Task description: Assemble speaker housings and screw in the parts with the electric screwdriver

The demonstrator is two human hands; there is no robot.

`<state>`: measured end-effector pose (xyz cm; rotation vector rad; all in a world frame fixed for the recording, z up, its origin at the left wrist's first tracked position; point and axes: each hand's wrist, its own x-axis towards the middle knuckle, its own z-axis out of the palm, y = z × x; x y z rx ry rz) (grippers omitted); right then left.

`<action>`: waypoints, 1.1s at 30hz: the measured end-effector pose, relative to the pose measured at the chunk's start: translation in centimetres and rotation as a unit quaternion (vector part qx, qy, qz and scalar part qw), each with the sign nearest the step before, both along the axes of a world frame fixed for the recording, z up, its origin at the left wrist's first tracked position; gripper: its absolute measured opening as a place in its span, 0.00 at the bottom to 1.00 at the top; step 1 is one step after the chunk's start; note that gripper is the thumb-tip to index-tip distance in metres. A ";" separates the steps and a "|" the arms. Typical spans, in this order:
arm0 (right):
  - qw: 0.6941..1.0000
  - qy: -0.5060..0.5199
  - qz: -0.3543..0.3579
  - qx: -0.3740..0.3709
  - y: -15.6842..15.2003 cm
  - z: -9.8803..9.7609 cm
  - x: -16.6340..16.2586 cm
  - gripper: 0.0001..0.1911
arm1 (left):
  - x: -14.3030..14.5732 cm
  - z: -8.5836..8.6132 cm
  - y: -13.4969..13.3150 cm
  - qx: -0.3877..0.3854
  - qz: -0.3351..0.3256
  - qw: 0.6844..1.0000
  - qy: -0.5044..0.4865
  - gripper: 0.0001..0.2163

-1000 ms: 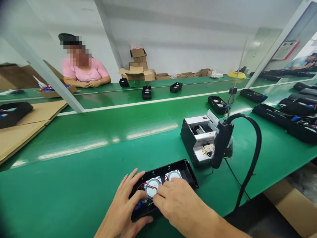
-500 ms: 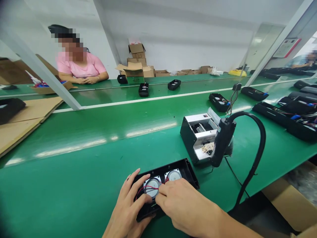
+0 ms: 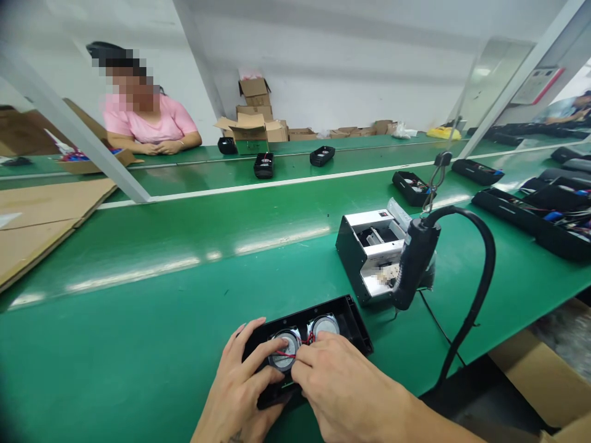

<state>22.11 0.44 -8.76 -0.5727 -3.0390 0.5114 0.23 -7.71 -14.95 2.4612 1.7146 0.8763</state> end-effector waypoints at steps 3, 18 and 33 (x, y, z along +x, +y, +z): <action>1.000 0.021 -0.007 0.013 0.1 -0.1 -0.1 0.03 | 0.1 -0.1 0.1 -0.002 0.004 1.000 -0.016 0.07; 0.999 0.033 0.011 -0.015 1.3 -0.2 0.4 0.06 | 0.7 -0.6 -0.9 -0.029 0.001 1.000 -0.009 0.12; 0.983 -0.021 -0.109 -0.146 6.1 3.7 -4.7 0.13 | -2.8 7.1 7.2 -0.376 0.007 0.907 -0.192 0.09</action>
